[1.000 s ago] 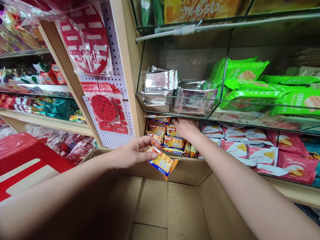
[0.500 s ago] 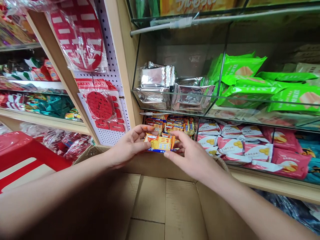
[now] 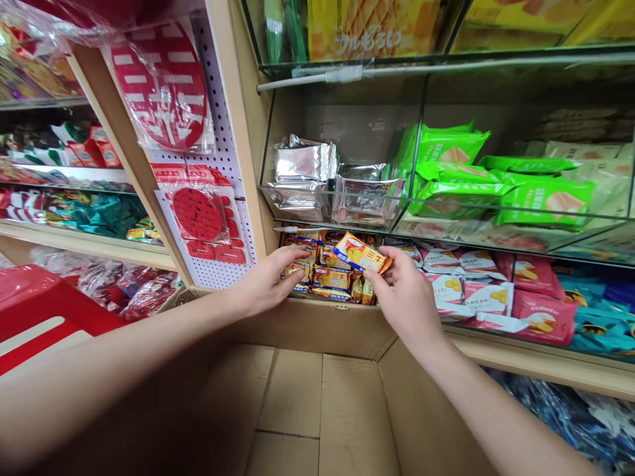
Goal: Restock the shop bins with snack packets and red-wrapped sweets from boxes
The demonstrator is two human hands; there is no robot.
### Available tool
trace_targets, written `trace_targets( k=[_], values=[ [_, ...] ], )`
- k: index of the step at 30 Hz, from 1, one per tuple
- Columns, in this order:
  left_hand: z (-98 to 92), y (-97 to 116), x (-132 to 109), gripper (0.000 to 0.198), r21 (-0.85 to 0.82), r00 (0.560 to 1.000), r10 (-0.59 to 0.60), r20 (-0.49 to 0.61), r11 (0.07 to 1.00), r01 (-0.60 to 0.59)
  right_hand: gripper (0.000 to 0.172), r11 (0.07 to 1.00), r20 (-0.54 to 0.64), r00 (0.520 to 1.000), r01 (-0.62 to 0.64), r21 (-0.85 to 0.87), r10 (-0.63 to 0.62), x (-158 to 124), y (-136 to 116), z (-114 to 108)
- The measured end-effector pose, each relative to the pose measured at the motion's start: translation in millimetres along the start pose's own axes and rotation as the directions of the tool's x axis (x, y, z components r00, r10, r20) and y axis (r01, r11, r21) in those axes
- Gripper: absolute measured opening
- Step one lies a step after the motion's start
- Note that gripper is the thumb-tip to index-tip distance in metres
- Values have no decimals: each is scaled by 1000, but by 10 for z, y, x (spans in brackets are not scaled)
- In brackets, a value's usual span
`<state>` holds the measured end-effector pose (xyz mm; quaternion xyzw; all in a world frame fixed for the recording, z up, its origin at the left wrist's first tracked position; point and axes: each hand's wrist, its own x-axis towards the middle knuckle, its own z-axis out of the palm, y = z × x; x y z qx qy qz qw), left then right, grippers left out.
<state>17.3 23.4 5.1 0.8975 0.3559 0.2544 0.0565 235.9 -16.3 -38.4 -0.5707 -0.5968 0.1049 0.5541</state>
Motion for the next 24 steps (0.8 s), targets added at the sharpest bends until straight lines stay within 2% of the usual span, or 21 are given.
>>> trace_targets(
  k=[2, 4, 8, 10, 14, 18, 22, 24],
  values=[
    [-11, -47, 74, 42, 182, 993, 7, 120, 983, -29, 44, 982, -14, 999, 48, -181, -51, 91, 3, 6],
    [8, -79, 144, 50, 304, 981, -27, 190, 952, -33, 42, 947, 15, 991, 129, -293, -130, 183, -20, 47],
    [81, -108, 272, 60, 407, 974, -71, 214, 913, -23, 39, 857, 79, 950, 308, -413, -303, 324, -62, 197],
    [121, -125, 336, 64, 423, 972, -96, 213, 906, -4, 38, 820, 99, 935, 346, -455, -340, 361, -58, 281],
    [226, -177, 413, 68, 435, 974, -154, 166, 898, 68, 38, 769, 115, 957, 282, -573, -266, 375, -35, 419],
    [328, -218, 401, 69, 450, 984, -156, 90, 887, 99, 41, 636, 165, 969, 245, -732, -183, 381, -72, 500],
    [367, -237, 380, 68, 455, 987, -141, 76, 886, 91, 38, 492, 233, 955, 295, -819, -184, 470, -152, 538],
    [368, -239, 378, 69, 455, 987, -145, 73, 885, 96, 37, 466, 262, 945, 323, -824, -194, 523, -160, 549]
  ],
)
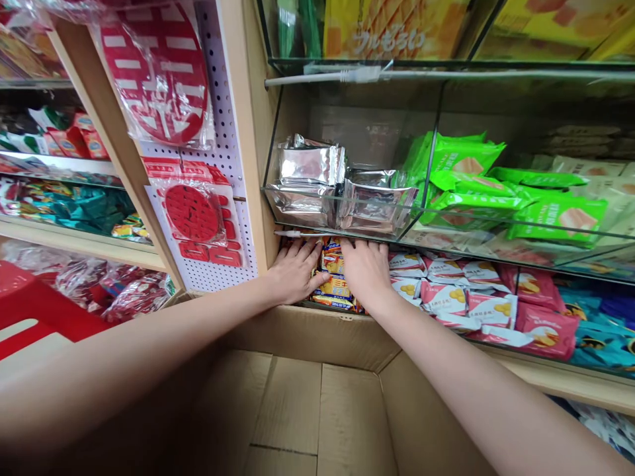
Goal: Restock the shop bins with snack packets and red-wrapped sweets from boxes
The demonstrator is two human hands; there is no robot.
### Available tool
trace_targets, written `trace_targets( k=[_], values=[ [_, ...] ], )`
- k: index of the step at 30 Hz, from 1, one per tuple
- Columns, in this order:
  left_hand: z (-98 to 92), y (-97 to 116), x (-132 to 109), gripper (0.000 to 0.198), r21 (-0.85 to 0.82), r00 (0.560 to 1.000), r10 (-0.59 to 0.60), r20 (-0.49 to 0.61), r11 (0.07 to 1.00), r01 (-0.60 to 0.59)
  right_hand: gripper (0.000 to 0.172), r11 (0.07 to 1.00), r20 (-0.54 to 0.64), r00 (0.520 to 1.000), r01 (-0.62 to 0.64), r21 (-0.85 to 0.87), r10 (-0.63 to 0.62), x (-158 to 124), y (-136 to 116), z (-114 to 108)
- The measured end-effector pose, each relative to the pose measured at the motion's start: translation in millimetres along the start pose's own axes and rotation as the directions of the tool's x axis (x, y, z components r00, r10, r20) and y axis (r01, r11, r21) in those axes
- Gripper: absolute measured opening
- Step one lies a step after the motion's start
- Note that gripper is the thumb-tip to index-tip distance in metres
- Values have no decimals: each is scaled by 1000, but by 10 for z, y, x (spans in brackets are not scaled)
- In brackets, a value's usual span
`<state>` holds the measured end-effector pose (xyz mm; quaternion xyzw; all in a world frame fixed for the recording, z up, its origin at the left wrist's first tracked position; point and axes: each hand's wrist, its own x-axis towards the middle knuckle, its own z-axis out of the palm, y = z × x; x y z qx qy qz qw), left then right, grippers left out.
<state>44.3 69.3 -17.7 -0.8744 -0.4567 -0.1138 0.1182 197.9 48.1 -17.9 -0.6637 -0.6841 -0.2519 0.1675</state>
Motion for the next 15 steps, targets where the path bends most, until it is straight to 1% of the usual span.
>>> trace_targets(
  k=[3, 6, 8, 11, 13, 15],
  values=[
    [-11, 1, -1, 69, -13, 999, -15, 29, 1000, 16, 37, 999, -2, 1000, 22, 30, -22, 27, 26, 51],
    [-22, 5, -1, 70, -21, 998, -21, 58, 1000, 22, 39, 996, -29, 998, 64, 59, -63, -7, 49, 118],
    [-20, 7, 0, 71, -19, 998, -17, 55, 1000, 18, 41, 995, -30, 997, 76, 67, -74, -35, 50, 146],
    [-5, 7, -1, 70, -16, 1000, -15, 27, 1000, 15, 48, 993, 12, 997, 80, 87, -81, -52, 42, 173],
    [8, 6, -2, 67, -16, 1000, -11, 15, 1000, 12, 52, 989, 40, 994, 100, 106, -105, -46, 45, 192],
    [19, 6, -4, 64, -18, 1000, -7, 13, 1000, 7, 54, 984, 44, 990, 129, 123, -135, -38, 56, 212]
  ],
)
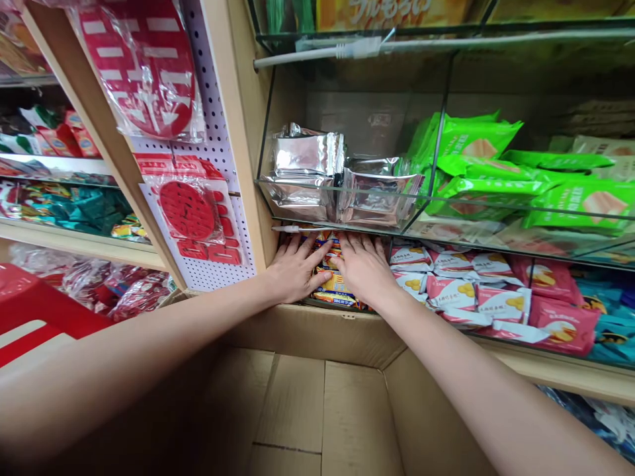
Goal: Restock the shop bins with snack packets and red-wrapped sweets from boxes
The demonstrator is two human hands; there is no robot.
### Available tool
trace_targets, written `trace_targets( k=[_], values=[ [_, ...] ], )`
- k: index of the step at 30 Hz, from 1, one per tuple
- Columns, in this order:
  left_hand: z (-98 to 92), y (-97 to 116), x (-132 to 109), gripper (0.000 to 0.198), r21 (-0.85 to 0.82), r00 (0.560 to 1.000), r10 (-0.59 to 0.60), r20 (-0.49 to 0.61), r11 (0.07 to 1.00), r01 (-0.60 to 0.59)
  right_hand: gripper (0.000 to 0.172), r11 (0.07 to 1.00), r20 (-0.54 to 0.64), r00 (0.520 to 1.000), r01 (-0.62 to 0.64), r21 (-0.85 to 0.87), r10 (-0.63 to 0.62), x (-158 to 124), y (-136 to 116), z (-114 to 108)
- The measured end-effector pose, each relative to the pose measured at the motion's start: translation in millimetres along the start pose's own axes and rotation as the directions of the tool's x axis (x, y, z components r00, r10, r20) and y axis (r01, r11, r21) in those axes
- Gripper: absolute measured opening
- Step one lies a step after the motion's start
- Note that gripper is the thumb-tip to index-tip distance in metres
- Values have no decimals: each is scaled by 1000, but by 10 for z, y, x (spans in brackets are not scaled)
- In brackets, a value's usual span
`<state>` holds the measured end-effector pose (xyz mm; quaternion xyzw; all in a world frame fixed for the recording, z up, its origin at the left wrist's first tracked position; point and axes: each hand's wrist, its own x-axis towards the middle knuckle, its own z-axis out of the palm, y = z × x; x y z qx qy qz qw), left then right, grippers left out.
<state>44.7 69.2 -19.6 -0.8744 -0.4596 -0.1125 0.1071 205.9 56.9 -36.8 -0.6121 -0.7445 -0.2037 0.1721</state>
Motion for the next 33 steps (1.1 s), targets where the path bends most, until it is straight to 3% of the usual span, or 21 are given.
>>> trace_targets(
  k=[7, 15, 33],
  values=[
    [13, -4, -3, 62, -3, 1000, 14, 1, 1000, -14, 56, 1000, -69, 998, 0, 22, 2, -38, -5, 20],
    [25, -19, -14, 63, 3, 999, 34, 12, 999, -34, 59, 995, -30, 999, 23, 99, -21, -81, -34, 23],
    [14, -22, -21, 66, 13, 999, 48, 23, 999, -48, 60, 997, -15, 1000, 10, 74, -9, -90, -27, 29]
  ],
)
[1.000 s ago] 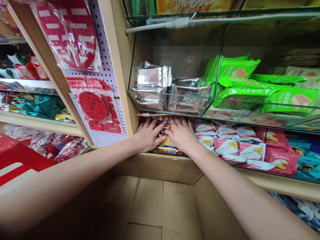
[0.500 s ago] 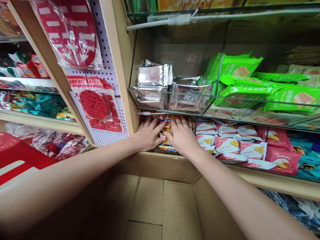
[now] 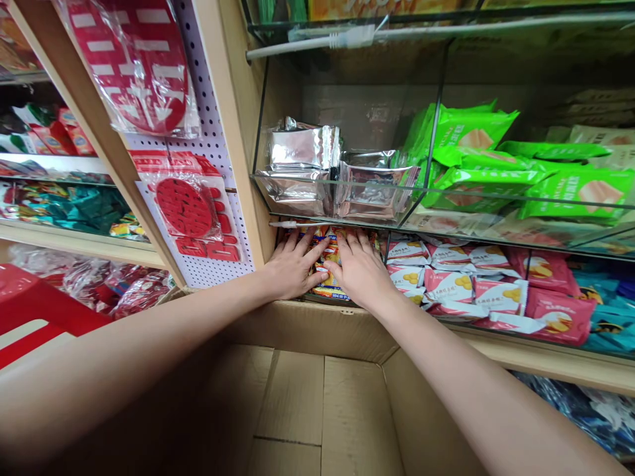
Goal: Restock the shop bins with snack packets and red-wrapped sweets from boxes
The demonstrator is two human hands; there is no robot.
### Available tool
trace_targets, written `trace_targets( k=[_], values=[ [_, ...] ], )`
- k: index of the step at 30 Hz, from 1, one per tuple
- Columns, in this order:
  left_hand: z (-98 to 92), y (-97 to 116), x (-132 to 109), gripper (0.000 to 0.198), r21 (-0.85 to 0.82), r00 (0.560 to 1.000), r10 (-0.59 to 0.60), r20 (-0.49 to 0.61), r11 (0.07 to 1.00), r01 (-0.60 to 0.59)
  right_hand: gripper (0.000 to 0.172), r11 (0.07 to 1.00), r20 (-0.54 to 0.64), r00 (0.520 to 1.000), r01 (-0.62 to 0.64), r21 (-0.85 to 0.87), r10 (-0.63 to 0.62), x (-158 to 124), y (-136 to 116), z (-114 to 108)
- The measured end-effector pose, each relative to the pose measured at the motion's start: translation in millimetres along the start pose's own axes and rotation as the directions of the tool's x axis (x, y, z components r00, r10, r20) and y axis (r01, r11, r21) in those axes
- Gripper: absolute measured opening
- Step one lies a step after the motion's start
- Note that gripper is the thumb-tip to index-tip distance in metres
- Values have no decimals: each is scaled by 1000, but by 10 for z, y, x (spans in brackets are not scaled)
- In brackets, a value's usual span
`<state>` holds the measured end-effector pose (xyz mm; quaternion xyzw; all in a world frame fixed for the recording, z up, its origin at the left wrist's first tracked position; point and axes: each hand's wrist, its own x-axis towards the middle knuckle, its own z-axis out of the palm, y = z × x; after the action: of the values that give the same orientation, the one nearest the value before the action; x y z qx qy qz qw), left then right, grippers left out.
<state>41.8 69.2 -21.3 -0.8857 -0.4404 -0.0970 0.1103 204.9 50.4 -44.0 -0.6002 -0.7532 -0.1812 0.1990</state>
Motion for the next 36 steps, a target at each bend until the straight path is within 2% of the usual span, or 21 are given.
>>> trace_targets(
  k=[11, 16, 19, 24, 29, 36],
  values=[
    [3, 8, 0, 66, -15, 1000, -10, 8, 1000, 10, 60, 1000, -4, 1000, -7, 12, 7, -3, 1, 10],
    [-16, 36, -28, 71, -15, 998, -17, -59, 1000, 16, 61, 1000, -11, 1000, -13, 17, 13, -8, -7, -2],
    [-35, 49, -42, 68, -12, 996, -26, -91, 1000, 25, 60, 1000, -19, 1000, -14, 25, 15, -15, -6, 1],
    [-8, 44, -32, 62, 19, 997, -48, -57, 999, 49, 60, 1000, -24, 1000, -14, 25, 14, -20, -4, 11],
    [26, 37, -4, 67, 27, 998, -64, 8, 998, 64, 60, 1000, -19, 1000, -23, 8, 23, -12, -17, 4],
    [19, 28, -9, 73, 51, 999, -39, 1, 998, 39, 60, 999, -10, 1000, -26, 19, 27, -19, -27, -39]
  ],
)
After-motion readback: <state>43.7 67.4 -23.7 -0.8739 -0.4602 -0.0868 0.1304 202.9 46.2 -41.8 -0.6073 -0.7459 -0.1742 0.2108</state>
